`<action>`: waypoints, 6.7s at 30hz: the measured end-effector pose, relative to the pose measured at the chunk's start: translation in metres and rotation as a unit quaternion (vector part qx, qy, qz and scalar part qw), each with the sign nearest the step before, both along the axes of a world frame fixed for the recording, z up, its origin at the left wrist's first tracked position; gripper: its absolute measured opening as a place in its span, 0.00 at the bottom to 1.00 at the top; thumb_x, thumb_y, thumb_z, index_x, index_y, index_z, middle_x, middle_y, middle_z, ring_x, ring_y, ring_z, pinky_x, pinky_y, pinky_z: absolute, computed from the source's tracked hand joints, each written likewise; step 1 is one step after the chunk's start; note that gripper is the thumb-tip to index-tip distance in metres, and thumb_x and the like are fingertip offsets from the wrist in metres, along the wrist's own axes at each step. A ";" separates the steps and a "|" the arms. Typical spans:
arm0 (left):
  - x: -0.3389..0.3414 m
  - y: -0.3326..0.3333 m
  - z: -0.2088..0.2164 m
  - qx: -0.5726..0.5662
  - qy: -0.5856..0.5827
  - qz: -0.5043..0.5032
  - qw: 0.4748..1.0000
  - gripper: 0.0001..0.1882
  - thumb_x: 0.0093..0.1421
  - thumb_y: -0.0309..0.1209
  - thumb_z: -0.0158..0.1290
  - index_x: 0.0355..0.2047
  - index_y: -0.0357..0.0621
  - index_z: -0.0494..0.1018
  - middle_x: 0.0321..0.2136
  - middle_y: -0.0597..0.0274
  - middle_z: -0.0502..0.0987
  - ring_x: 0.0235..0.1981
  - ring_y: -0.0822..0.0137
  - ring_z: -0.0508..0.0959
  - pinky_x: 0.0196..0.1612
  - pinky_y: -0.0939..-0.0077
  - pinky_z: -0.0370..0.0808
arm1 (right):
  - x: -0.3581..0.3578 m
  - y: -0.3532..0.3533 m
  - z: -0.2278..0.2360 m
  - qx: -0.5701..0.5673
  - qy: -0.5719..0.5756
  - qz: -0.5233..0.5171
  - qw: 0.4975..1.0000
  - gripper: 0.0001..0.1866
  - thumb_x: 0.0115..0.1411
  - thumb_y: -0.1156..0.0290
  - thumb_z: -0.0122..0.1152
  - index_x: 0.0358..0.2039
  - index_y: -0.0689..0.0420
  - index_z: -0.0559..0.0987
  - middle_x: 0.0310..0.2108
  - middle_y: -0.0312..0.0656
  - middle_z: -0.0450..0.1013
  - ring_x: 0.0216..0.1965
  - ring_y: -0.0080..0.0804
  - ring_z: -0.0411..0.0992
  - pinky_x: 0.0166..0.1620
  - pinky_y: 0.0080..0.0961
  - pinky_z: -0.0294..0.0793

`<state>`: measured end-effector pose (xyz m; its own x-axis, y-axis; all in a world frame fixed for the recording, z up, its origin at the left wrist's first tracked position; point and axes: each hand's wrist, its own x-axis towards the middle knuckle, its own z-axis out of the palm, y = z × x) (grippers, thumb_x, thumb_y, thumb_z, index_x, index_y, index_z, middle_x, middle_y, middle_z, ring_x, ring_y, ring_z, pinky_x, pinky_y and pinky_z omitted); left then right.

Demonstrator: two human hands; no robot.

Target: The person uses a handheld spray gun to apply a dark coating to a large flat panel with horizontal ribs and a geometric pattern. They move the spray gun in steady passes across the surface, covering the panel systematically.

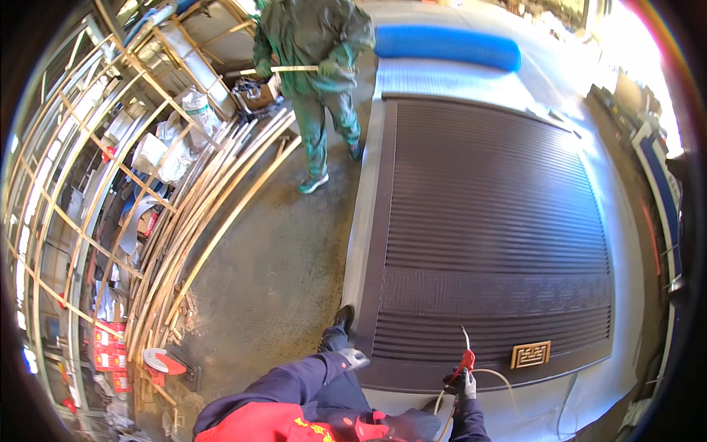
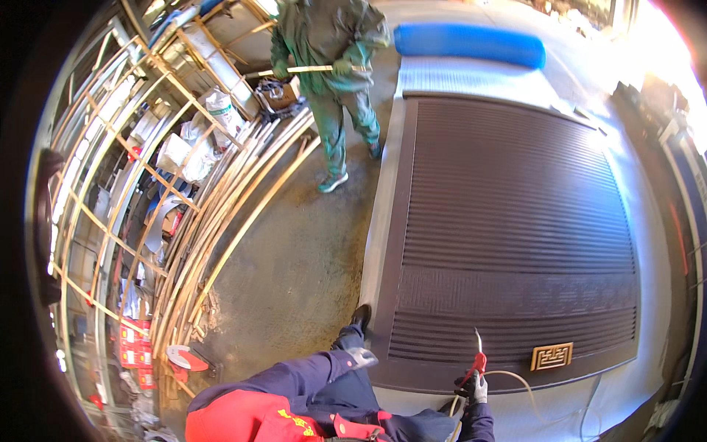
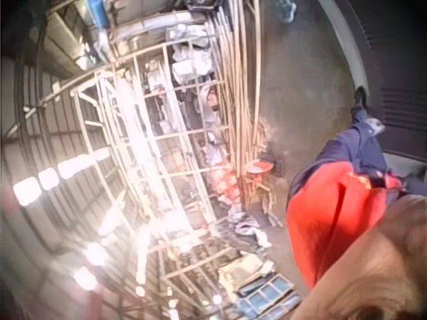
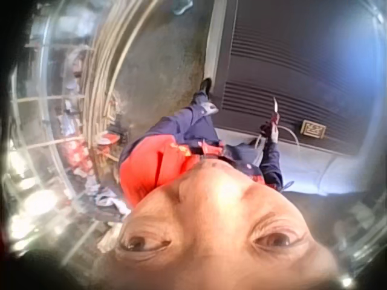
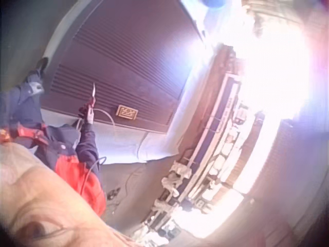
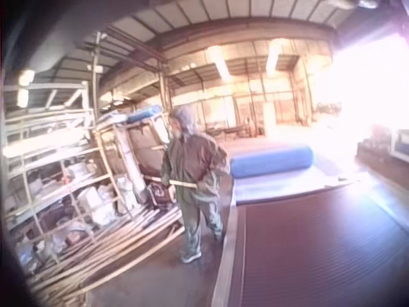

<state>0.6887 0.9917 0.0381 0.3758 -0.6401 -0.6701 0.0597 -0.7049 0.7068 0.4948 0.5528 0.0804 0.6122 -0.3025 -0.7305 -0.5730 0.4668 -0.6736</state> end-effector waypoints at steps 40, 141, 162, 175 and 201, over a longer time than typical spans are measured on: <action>-0.186 0.144 0.064 0.198 -0.035 0.295 0.934 0.32 0.63 0.61 0.42 0.38 0.45 0.81 0.34 0.45 0.82 0.38 0.46 0.81 0.39 0.53 0.74 | 0.003 -0.050 0.117 -0.046 -0.036 0.099 0.993 0.24 0.67 0.49 0.53 0.56 0.51 0.66 0.47 0.50 0.77 0.33 0.49 0.81 0.21 0.37 0.76; -0.131 0.118 0.050 0.192 -0.171 0.155 0.954 0.26 0.67 0.51 0.41 0.34 0.43 0.81 0.35 0.43 0.80 0.38 0.43 0.81 0.41 0.51 0.75 | 0.047 -0.010 0.086 -0.005 0.066 0.162 0.985 0.27 0.67 0.43 0.51 0.58 0.46 0.65 0.52 0.47 0.75 0.34 0.51 0.80 0.22 0.38 0.72; -0.136 0.126 0.060 0.211 -0.086 0.201 0.953 0.32 0.65 0.59 0.39 0.38 0.44 0.82 0.36 0.41 0.80 0.40 0.42 0.80 0.42 0.51 0.74 | 0.050 -0.005 0.118 -0.046 0.034 0.136 0.989 0.28 0.63 0.47 0.60 0.57 0.49 0.70 0.48 0.44 0.76 0.35 0.49 0.81 0.20 0.38 0.73; 0.009 0.312 0.221 0.404 -0.291 0.523 0.692 0.37 0.56 0.51 0.58 0.57 0.41 0.62 0.41 0.33 0.78 0.44 0.41 0.80 0.47 0.52 0.76 | 0.060 -0.019 0.077 0.018 0.029 0.174 0.984 0.24 0.67 0.50 0.56 0.54 0.53 0.69 0.47 0.48 0.77 0.33 0.46 0.81 0.24 0.38 0.78; -0.147 0.317 0.133 0.438 -0.159 0.399 0.789 0.22 0.58 0.45 0.54 0.49 0.47 0.74 0.40 0.43 0.81 0.39 0.50 0.81 0.44 0.56 0.77 | 0.102 0.010 0.072 -0.012 0.016 0.200 0.980 0.23 0.67 0.51 0.55 0.53 0.55 0.70 0.45 0.48 0.78 0.32 0.45 0.81 0.24 0.37 0.77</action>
<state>0.5421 1.3082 0.1709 0.6640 0.5429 -0.5142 0.6495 -0.7595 0.0368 0.5970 0.5628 0.1527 0.6622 -0.0604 -0.7469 -0.7277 0.1860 -0.6602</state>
